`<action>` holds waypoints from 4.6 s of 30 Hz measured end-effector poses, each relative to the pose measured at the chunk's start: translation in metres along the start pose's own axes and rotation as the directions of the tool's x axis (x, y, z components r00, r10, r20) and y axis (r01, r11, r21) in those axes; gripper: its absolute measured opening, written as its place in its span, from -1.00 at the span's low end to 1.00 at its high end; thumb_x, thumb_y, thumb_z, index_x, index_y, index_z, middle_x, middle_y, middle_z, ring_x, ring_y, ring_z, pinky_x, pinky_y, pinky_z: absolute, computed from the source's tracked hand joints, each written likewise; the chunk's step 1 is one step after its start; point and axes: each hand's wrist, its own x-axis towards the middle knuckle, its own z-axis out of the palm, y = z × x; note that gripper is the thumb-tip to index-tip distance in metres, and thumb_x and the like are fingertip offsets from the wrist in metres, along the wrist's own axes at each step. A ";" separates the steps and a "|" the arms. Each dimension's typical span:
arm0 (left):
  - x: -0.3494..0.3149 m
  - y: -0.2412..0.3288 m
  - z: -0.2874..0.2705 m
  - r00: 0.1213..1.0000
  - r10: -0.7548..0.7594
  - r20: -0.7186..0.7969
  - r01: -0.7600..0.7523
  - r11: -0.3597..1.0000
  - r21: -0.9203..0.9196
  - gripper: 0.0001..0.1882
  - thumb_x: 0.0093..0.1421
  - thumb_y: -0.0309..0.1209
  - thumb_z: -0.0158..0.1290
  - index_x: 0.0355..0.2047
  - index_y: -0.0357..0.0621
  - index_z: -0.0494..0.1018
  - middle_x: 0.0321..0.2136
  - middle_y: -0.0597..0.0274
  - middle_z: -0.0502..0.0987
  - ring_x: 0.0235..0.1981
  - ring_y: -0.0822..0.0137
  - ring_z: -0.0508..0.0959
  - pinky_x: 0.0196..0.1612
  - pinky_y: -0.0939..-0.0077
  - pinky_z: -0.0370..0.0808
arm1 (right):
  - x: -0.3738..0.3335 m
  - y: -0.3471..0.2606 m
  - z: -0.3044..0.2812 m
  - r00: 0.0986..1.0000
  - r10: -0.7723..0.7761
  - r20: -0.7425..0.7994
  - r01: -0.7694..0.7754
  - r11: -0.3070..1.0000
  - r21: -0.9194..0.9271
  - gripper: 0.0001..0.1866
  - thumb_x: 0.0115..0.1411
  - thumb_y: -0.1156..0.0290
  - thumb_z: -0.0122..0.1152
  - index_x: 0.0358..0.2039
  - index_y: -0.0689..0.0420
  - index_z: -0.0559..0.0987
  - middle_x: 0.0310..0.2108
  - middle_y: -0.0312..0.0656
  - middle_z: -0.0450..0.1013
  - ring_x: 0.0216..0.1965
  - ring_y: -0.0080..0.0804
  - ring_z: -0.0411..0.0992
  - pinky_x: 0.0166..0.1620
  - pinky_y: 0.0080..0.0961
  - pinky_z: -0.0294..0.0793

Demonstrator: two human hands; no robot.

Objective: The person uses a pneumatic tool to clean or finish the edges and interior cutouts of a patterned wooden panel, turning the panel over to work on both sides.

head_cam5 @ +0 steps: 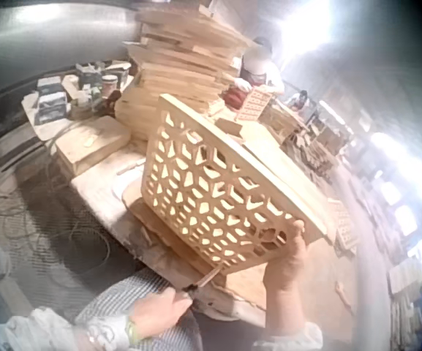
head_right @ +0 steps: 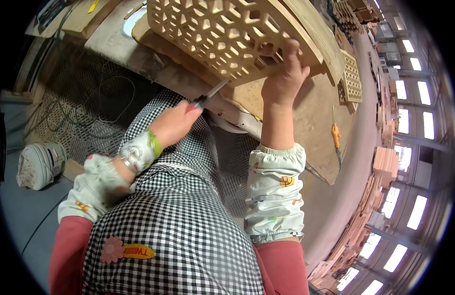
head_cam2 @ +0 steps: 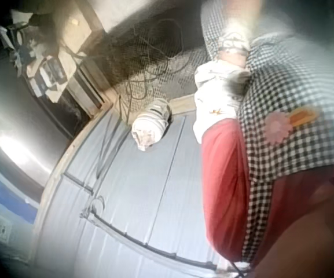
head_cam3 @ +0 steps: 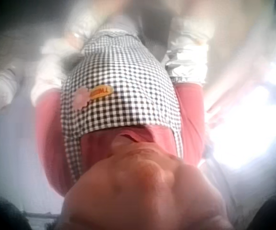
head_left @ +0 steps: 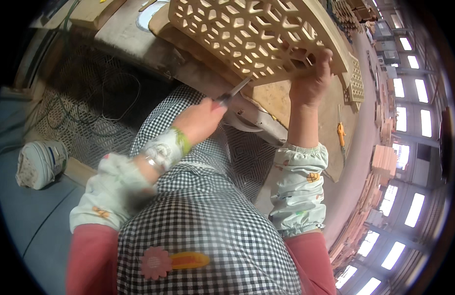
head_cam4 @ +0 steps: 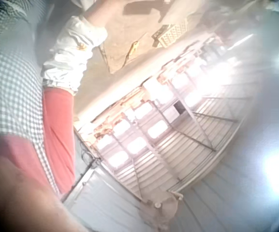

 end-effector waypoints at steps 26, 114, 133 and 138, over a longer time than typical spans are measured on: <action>0.014 -0.001 -0.016 0.935 0.082 0.346 0.108 0.861 -0.497 -0.35 0.46 0.13 -0.16 0.03 -0.32 0.43 -0.60 0.31 0.38 -0.74 0.43 0.42 -0.66 0.48 0.44 | -0.015 -0.023 0.040 0.996 0.091 0.016 -0.087 0.983 -0.160 -0.15 0.16 -0.43 0.29 0.02 0.19 0.63 -0.25 -0.16 0.62 0.01 0.03 0.57 0.05 0.07 0.52; -0.079 0.018 -0.053 0.872 0.150 0.467 0.212 0.744 -0.634 -0.65 0.57 -0.14 -0.24 -0.23 -0.14 0.32 -0.63 0.36 0.41 -0.78 0.53 0.34 -0.73 0.62 0.32 | -0.018 -0.031 0.022 0.999 -0.019 -0.038 0.015 0.995 -0.101 -0.45 0.38 -0.10 0.24 0.15 0.07 0.50 -0.08 -0.14 0.58 -0.10 -0.16 0.59 -0.02 -0.02 0.64; -0.084 0.072 -0.061 0.802 0.306 0.513 0.299 0.539 -0.788 -0.56 0.60 -0.06 -0.33 -0.15 -0.17 0.35 -0.63 0.33 0.45 -0.78 0.57 0.34 -0.74 0.66 0.34 | -0.032 -0.035 0.003 1.000 -0.021 0.005 0.021 1.000 0.007 -0.50 0.30 0.13 0.39 0.15 0.06 0.52 0.09 -0.28 0.50 0.15 -0.29 0.44 0.26 -0.15 0.37; -0.084 0.081 -0.066 0.809 0.256 0.530 0.324 0.558 -0.764 -0.55 0.60 -0.04 -0.32 -0.16 -0.16 0.35 -0.63 0.33 0.44 -0.79 0.56 0.33 -0.74 0.65 0.34 | -0.031 -0.045 0.017 0.997 -0.041 0.059 0.042 0.999 -0.024 -0.52 0.31 0.15 0.37 0.16 0.05 0.51 0.08 -0.30 0.49 0.15 -0.31 0.44 0.22 -0.14 0.42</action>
